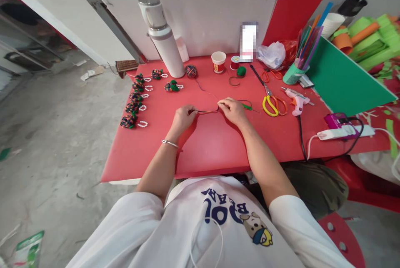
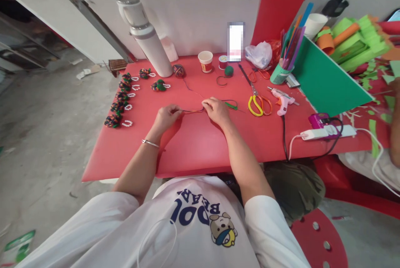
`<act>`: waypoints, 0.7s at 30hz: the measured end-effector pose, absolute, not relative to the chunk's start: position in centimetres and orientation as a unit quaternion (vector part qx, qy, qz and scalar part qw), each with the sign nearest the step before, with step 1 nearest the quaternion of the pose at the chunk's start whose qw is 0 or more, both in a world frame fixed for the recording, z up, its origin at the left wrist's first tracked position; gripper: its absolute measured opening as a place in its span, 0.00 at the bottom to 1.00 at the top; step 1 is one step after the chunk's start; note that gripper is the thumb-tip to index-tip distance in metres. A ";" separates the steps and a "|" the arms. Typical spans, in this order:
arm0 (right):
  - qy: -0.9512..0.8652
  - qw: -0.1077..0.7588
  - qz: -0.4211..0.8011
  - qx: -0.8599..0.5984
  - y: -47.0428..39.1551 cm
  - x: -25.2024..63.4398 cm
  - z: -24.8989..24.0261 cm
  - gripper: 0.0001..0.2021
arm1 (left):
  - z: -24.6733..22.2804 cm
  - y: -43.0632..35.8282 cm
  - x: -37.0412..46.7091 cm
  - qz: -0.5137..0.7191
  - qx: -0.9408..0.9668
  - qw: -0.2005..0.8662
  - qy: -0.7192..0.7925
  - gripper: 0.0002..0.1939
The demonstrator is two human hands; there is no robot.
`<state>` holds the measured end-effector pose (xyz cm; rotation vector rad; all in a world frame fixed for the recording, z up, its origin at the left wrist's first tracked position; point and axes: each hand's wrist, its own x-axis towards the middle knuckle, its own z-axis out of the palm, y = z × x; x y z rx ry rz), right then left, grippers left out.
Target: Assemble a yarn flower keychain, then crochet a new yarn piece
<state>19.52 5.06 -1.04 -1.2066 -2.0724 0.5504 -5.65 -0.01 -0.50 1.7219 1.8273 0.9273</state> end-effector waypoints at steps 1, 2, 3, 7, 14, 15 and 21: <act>-0.777 0.344 0.190 -0.492 5.2 20.0 -0.9 0.13 | -0.4 -0.4 -6.4 0.329 0.631 0.195 0.675 0.06; -0.753 0.354 0.167 -0.529 5.5 20.6 -0.8 0.13 | -0.4 -0.8 -7.1 0.321 0.630 0.165 0.687 0.07; -0.725 0.362 0.144 -0.568 5.7 21.3 -0.6 0.14 | -0.4 -1.2 -7.9 0.308 0.629 0.145 0.698 0.08; -0.659 0.341 0.107 -0.662 6.6 23.7 -0.3 0.12 | -0.1 -2.4 -9.8 0.236 0.601 0.079 0.759 0.10; -0.692 0.283 0.093 -0.658 6.5 24.6 0.0 0.07 | 0.3 -2.9 -7.2 0.280 0.617 -0.022 0.735 0.13; -0.695 0.277 0.088 -0.658 6.4 24.7 0.1 0.07 | 0.2 -2.9 -6.5 0.279 0.643 -0.017 0.713 0.12; -0.708 0.216 0.089 -0.666 6.0 24.7 0.6 0.07 | -0.6 0.0 -1.4 0.261 0.774 0.047 0.576 0.15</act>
